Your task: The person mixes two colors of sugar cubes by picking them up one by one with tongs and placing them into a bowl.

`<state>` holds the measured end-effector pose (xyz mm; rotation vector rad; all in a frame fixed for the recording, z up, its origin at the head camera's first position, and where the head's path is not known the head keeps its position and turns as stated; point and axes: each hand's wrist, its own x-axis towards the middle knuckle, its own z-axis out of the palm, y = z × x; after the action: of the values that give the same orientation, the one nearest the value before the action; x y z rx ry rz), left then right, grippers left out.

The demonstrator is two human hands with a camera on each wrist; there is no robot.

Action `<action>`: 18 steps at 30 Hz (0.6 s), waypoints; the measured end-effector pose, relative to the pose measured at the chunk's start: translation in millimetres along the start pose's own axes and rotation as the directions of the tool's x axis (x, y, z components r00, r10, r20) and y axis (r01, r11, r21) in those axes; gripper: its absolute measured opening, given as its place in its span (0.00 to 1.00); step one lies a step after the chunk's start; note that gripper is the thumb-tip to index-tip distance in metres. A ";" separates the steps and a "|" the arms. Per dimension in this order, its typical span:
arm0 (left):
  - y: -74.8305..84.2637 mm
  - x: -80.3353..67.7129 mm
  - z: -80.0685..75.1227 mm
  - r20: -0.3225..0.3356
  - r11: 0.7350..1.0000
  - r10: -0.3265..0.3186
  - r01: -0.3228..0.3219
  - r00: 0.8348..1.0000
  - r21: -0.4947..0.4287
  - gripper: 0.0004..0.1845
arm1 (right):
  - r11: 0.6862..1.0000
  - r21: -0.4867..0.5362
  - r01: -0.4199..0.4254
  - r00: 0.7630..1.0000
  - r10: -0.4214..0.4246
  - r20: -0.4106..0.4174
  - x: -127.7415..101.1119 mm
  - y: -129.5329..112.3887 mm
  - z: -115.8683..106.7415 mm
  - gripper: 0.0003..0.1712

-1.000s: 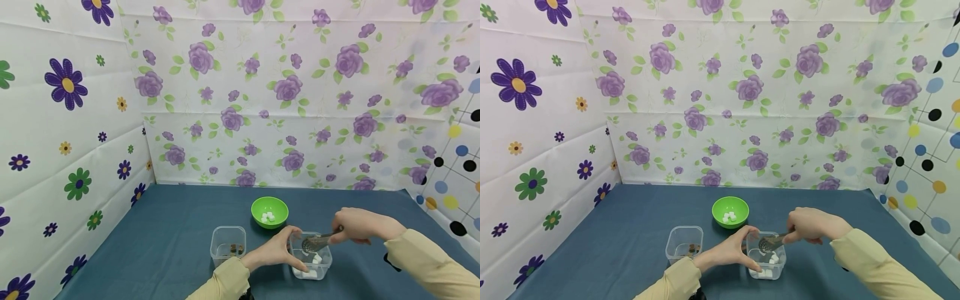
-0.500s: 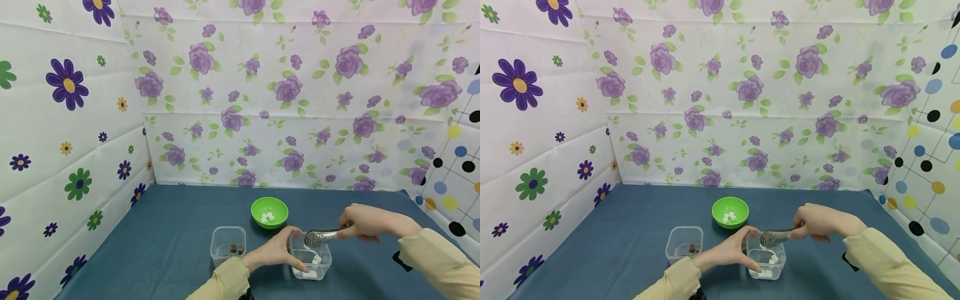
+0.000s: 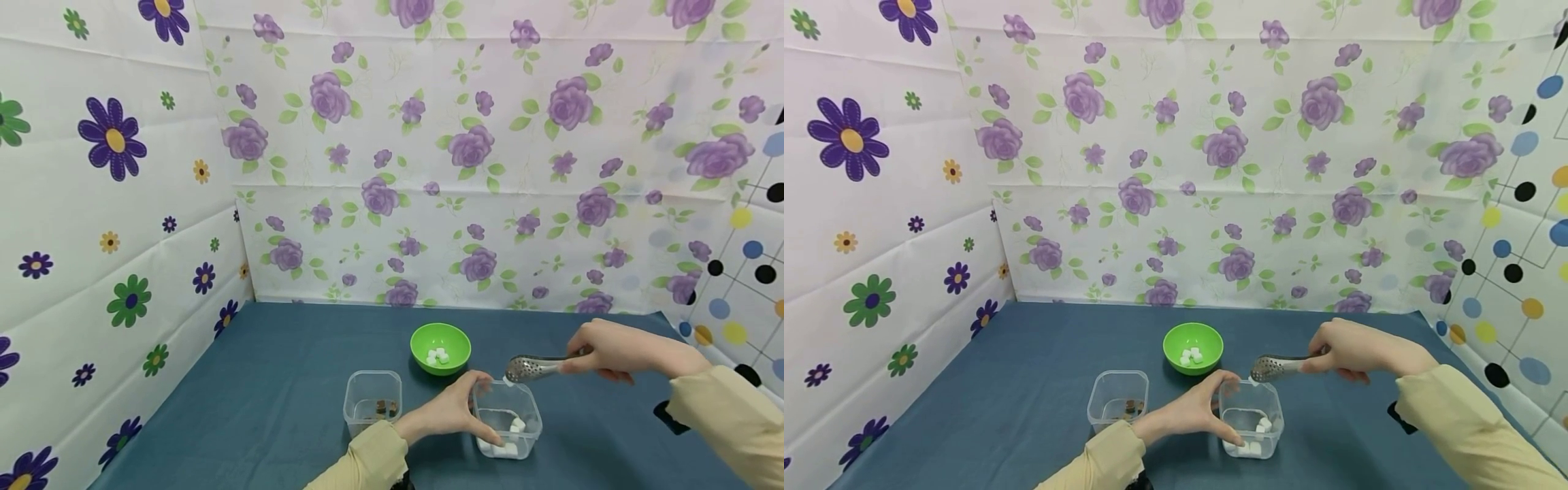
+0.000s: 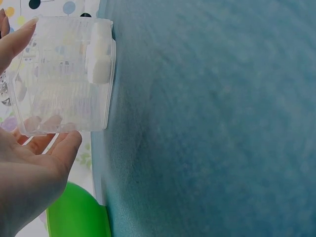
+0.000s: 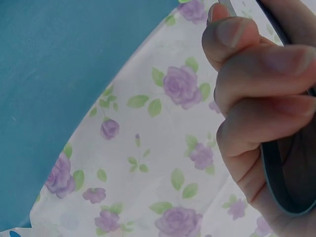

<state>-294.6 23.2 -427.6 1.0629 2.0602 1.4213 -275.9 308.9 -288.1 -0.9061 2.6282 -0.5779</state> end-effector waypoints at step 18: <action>-2.8 0.6 0.0 -0.005 1.000 0.009 -0.009 1.000 0.005 0.38 | 1.000 0.009 -0.024 0.998 0.024 -0.055 20.4 17.1 -8.6 0.13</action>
<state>-296.0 23.1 -430.1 1.0727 2.0656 1.4256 -303.7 310.6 -291.5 -0.8668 2.6795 -0.6154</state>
